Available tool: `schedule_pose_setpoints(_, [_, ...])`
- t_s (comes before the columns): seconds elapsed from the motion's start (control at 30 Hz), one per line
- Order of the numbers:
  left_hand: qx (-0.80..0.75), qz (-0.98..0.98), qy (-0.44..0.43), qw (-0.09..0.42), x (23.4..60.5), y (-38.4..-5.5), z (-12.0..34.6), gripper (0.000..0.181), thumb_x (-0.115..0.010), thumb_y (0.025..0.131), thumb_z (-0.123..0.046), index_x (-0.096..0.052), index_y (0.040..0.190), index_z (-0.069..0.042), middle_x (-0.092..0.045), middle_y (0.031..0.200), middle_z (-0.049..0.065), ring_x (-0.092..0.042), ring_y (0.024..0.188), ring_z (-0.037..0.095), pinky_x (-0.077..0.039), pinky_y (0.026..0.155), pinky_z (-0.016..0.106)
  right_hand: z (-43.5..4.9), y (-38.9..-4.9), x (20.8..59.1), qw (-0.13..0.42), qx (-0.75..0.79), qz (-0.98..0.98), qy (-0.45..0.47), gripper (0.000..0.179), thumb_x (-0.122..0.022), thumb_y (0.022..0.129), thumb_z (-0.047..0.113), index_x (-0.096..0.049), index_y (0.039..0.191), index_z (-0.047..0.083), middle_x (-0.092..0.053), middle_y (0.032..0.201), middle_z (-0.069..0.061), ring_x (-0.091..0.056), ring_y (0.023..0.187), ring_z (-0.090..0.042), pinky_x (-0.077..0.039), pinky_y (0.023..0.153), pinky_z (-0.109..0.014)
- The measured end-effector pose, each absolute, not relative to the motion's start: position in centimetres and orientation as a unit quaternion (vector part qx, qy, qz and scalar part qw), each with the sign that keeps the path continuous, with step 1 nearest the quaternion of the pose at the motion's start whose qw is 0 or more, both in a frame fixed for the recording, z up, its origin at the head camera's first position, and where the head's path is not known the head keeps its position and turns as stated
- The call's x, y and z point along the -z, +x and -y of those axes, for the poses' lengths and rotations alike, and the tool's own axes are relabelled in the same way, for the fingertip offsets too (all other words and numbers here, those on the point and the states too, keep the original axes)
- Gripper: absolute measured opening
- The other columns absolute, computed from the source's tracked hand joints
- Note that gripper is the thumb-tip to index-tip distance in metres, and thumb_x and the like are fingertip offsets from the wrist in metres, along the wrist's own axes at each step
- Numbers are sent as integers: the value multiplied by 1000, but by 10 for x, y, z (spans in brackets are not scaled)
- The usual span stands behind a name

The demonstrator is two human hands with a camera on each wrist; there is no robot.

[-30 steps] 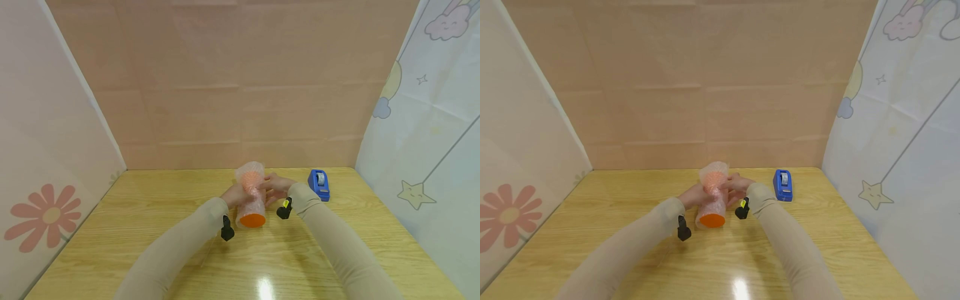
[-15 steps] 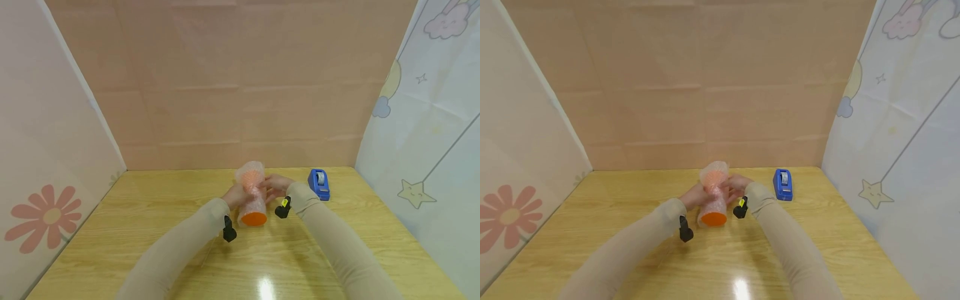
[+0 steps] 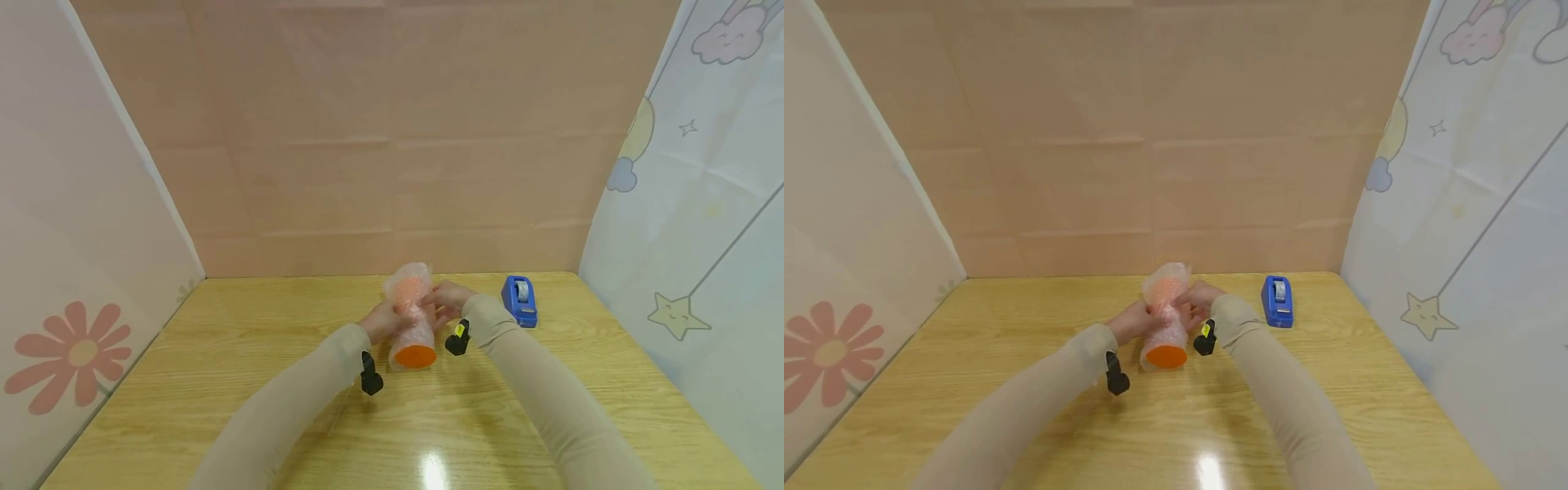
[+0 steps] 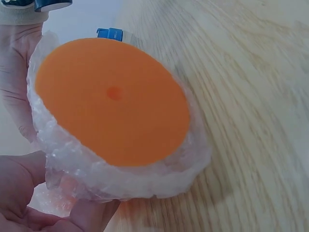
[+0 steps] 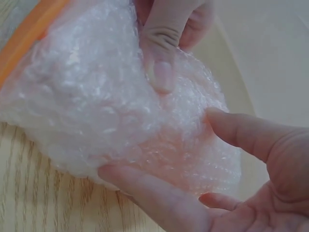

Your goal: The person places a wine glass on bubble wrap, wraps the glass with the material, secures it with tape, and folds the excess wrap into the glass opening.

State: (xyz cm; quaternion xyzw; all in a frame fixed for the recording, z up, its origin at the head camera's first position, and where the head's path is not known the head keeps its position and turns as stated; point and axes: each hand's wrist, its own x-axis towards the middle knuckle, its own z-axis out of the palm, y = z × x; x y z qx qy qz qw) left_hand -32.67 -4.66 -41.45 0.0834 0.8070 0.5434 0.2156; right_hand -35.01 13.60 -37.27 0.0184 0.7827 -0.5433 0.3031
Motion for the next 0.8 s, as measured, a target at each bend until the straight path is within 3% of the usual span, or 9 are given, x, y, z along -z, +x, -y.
schedule_pose_setpoints(0.3, [-564,-790,86,225,417,-327,48,53,-63,93,-9,-38,140,-2,-53,130,15,-55,113,28,-44,103,44,-134,-348,374,296,537,-790,21,25,-58,95,10,-55,114,-6,-53,99,-12,-61,82,-25,-58,65,-33])
schedule_pose_setpoints(0.63, [-564,-789,72,233,416,-326,45,48,-62,93,-9,-42,136,1,-55,128,16,-56,109,26,-46,100,43,-136,-348,375,294,544,-786,32,31,-59,95,10,-52,120,-6,-53,106,-13,-60,86,-25,-58,67,-34])
schedule_pose_setpoints(0.8, [-559,-795,63,227,415,-327,44,46,-64,92,-7,-45,133,2,-56,125,16,-56,107,27,-47,99,43,-137,-347,374,288,544,-787,34,25,-60,94,10,-55,113,-5,-53,101,-11,-57,83,-23,-58,65,-31])
